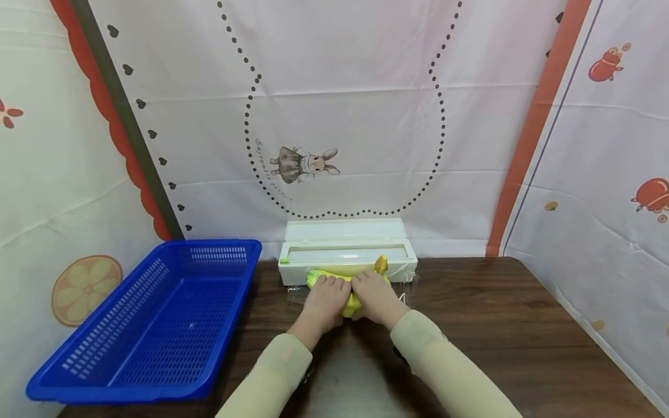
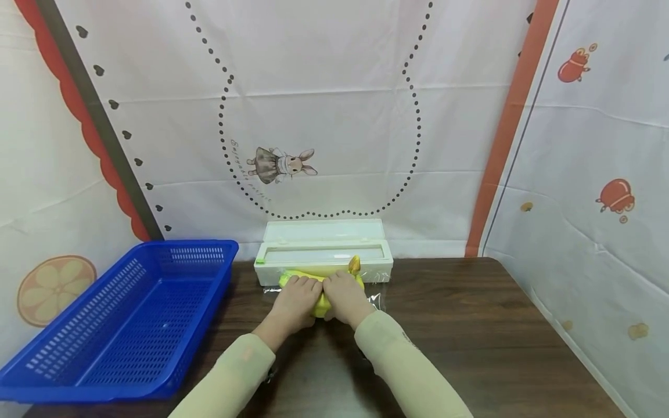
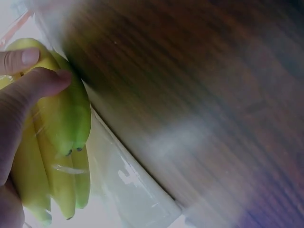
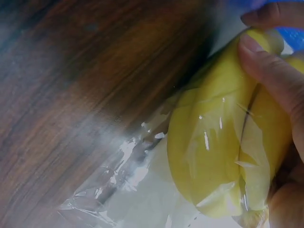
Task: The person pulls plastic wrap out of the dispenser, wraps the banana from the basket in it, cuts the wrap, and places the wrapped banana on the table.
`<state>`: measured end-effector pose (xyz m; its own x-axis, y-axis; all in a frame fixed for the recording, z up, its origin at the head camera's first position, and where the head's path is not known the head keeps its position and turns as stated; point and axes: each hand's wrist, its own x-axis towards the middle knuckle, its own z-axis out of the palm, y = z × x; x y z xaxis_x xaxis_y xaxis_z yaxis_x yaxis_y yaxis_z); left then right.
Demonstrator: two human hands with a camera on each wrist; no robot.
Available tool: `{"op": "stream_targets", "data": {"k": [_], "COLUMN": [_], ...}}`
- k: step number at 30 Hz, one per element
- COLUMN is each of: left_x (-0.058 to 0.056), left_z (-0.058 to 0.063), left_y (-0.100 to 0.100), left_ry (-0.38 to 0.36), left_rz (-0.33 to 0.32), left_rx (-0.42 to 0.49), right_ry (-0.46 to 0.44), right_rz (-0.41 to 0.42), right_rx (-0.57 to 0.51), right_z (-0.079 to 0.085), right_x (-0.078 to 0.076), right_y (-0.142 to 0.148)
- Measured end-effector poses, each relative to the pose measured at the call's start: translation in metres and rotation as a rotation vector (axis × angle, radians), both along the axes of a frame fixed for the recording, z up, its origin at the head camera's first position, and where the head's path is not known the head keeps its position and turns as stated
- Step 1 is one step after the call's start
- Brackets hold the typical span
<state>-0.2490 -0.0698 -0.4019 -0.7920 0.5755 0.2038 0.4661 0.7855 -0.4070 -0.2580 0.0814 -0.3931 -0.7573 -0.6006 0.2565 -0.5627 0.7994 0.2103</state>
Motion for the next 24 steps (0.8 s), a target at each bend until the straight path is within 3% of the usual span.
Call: {"op": "stream_targets", "data": {"k": [5,10,15,24], "left_x": [0.001,-0.003,-0.004,-0.004], "left_z": [-0.001,-0.005,-0.003,0.001], "left_y": [0.004,0.006,0.006,0.002], "left_ry": [0.026,0.072,0.052,-0.036], "left_rz": [0.04,0.047,0.038,0.033], "left_rx": [-0.072,-0.049,-0.036,0.04], "right_ry": [-0.097,-0.169,-0.209,-0.096], "right_rz": [-0.022,-0.035,-0.022,0.022], "right_rx": [-0.049,-0.086,-0.11,0.024], "right_z": [0.007,0.01,0.014,0.011], "right_x": [-0.001,-0.007,-0.008,0.005], "right_y": [-0.001,-0.001,0.001,0.004]}}
